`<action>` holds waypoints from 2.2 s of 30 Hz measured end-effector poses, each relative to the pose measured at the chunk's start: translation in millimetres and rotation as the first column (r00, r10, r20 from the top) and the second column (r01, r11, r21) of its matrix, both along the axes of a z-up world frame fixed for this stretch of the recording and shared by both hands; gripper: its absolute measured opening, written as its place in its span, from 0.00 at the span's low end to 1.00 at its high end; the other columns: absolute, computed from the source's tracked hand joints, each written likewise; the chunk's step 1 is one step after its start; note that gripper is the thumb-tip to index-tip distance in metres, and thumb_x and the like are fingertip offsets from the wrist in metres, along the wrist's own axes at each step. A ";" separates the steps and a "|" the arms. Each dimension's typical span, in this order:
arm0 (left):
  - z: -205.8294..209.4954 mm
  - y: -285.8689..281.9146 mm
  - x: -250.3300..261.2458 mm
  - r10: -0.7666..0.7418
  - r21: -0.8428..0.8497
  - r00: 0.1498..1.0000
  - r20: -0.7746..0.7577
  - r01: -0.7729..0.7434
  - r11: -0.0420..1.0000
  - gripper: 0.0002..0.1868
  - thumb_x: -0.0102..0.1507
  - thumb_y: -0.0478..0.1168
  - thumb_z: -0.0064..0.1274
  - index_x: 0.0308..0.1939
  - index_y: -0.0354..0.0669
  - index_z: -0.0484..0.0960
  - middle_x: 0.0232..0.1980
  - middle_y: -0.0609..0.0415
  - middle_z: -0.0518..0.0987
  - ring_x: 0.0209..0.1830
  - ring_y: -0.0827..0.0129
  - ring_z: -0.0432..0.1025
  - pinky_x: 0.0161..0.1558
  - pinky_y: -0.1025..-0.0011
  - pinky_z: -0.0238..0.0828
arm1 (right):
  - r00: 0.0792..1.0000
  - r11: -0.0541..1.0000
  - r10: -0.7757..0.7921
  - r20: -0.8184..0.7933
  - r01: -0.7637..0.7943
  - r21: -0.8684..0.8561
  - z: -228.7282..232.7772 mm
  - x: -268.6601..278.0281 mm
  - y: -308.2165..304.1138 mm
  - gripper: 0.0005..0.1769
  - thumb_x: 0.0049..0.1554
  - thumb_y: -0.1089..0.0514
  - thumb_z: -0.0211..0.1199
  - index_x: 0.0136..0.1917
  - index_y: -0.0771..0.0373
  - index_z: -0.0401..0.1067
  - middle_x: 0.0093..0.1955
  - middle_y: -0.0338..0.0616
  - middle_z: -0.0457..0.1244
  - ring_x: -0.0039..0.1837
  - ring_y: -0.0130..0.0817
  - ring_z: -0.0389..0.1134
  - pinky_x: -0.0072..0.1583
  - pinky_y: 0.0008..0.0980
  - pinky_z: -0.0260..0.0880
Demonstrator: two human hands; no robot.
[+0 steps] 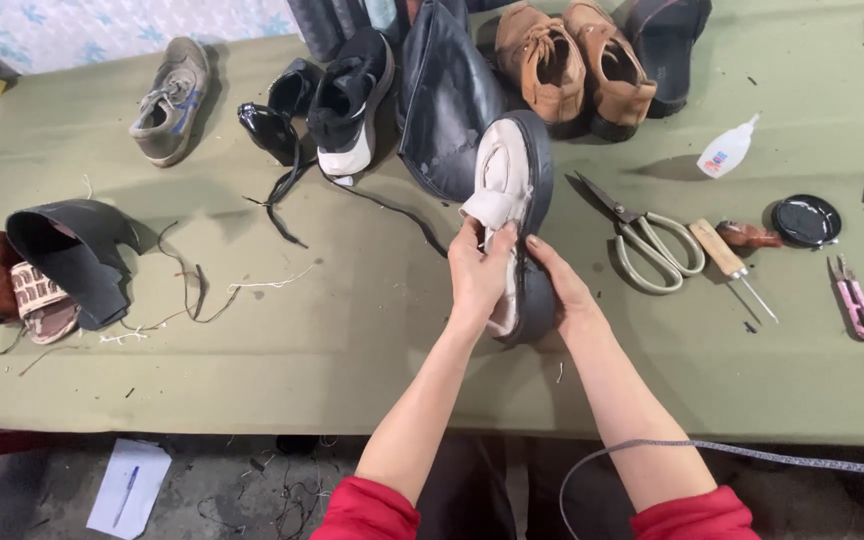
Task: The person holds a white loafer and uses a wooden mallet to tap the sole, likely to secure the attachment. They then flip the shoe over to inspect the upper and sides, and finally use scissors to trim a small piece of material from the shoe's edge.
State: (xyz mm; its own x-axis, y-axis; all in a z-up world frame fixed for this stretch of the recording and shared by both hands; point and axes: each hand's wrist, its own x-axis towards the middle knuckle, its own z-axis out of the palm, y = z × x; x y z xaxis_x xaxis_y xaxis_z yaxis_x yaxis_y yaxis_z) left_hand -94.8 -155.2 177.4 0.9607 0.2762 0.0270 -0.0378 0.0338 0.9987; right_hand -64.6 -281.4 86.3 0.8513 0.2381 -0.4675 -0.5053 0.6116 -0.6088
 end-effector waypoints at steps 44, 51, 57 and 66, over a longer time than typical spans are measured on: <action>-40.7 23.9 52.2 -0.142 -0.355 0.954 -0.265 0.041 0.934 0.18 0.58 0.50 0.64 0.45 0.44 0.85 0.40 0.53 0.84 0.39 0.66 0.80 0.39 0.62 0.81 | 0.938 0.991 0.131 0.320 -0.126 -0.036 14.7 -4.5 12.3 0.38 0.58 0.48 0.64 0.80 0.48 0.58 0.59 0.59 0.68 0.49 0.46 0.76 0.45 0.40 0.82; -31.5 25.2 47.8 -0.142 -0.383 0.946 -0.293 0.020 0.924 0.17 0.58 0.48 0.65 0.44 0.42 0.84 0.40 0.53 0.84 0.40 0.65 0.81 0.39 0.62 0.81 | 0.935 0.992 0.126 0.332 -0.124 -0.026 7.0 -1.8 9.2 0.38 0.59 0.50 0.63 0.79 0.50 0.58 0.56 0.58 0.69 0.48 0.45 0.77 0.43 0.39 0.82; -45.6 30.3 57.8 -0.138 -0.394 0.942 -0.306 0.007 0.919 0.14 0.57 0.49 0.65 0.39 0.44 0.84 0.37 0.54 0.84 0.37 0.66 0.81 0.37 0.65 0.81 | 0.939 0.992 0.126 0.319 -0.113 -0.058 5.4 0.7 10.5 0.36 0.59 0.50 0.65 0.78 0.52 0.59 0.54 0.57 0.69 0.44 0.41 0.76 0.40 0.33 0.81; -66.3 36.5 41.7 -0.270 -0.301 0.962 -0.035 0.248 0.921 0.15 0.63 0.47 0.62 0.51 0.49 0.82 0.44 0.54 0.81 0.48 0.73 0.73 0.57 0.65 0.72 | 0.999 0.997 -0.002 0.039 -0.001 0.076 -4.6 15.5 3.6 0.19 0.57 0.46 0.66 0.59 0.54 0.77 0.46 0.50 0.72 0.41 0.38 0.76 0.39 0.29 0.79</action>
